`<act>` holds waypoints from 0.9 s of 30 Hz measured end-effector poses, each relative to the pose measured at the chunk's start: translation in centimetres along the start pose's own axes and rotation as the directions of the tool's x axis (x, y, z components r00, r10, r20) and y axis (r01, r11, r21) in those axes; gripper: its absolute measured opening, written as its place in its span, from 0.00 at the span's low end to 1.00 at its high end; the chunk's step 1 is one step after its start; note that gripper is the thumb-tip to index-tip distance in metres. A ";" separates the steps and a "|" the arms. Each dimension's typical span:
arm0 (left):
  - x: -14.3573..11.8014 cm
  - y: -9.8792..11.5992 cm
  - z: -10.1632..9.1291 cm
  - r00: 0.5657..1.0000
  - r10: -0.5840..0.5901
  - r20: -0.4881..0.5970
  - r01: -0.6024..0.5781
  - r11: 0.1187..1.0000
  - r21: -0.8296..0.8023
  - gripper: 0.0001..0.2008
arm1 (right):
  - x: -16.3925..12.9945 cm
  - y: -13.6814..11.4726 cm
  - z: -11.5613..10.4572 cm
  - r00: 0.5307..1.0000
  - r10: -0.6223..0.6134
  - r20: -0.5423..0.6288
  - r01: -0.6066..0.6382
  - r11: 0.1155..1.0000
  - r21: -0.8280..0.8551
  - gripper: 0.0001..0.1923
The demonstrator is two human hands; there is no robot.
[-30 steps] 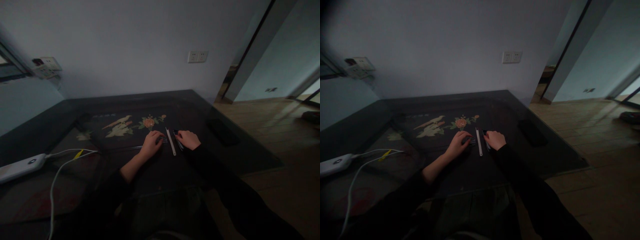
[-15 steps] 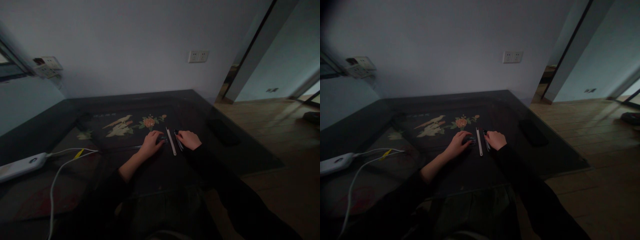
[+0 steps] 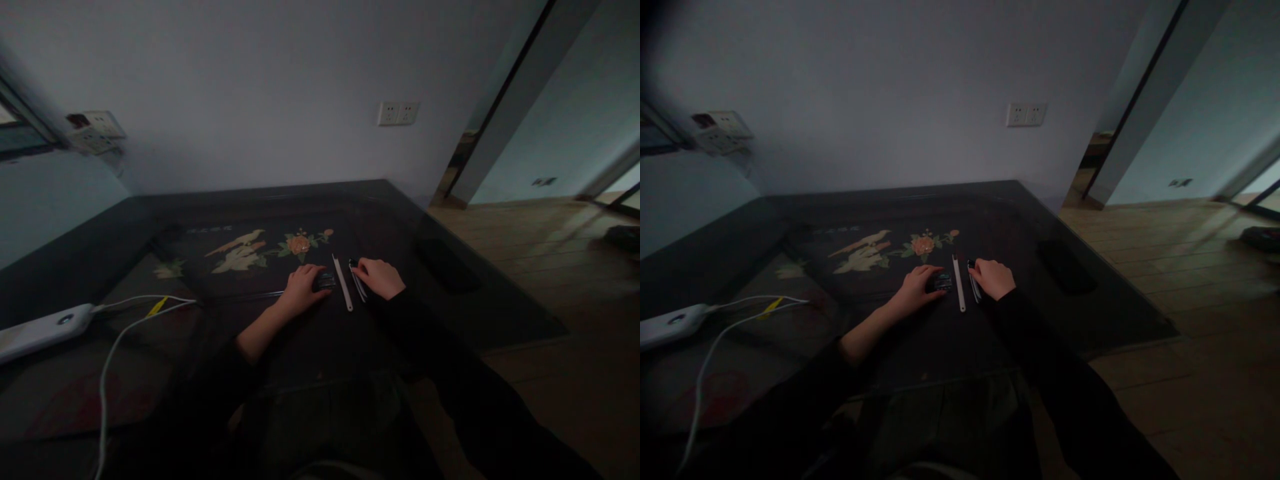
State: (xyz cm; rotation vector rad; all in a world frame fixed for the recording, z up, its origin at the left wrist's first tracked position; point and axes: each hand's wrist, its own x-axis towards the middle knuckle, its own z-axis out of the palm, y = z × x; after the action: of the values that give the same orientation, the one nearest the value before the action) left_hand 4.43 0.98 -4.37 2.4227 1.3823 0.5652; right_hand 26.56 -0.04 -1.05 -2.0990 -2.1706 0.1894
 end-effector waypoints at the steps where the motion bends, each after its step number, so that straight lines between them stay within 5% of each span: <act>1: 0.0 -0.1 0.0 1.000 -0.006 -0.006 0.006 1.000 0.011 0.27 | 0.0 0.0 -0.1 1.000 0.002 -0.030 -0.002 1.000 0.001 0.18; 8: -0.1 -0.1 0.1 0.999 -0.031 -0.019 0.032 0.999 0.027 0.26 | 0.0 -0.1 -0.2 0.977 -0.056 -0.207 0.086 0.986 0.140 0.13; 16: -0.1 -0.2 0.4 0.999 -0.017 -0.051 0.018 1.000 0.022 0.24 | 2.1 -3.2 -0.3 0.918 -0.353 -0.182 0.391 0.884 0.257 0.08; 27: 0.0 -0.4 0.2 0.994 -0.005 -0.109 -0.001 0.998 -0.055 0.18 | 1.7 -4.5 0.9 0.925 -0.355 -0.133 0.366 0.928 0.065 0.09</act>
State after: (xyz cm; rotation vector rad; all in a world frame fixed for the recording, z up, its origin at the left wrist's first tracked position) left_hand 4.22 1.20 -4.68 2.3789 1.3918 0.7359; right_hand 21.92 1.52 -1.18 -1.5827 -2.3762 0.1185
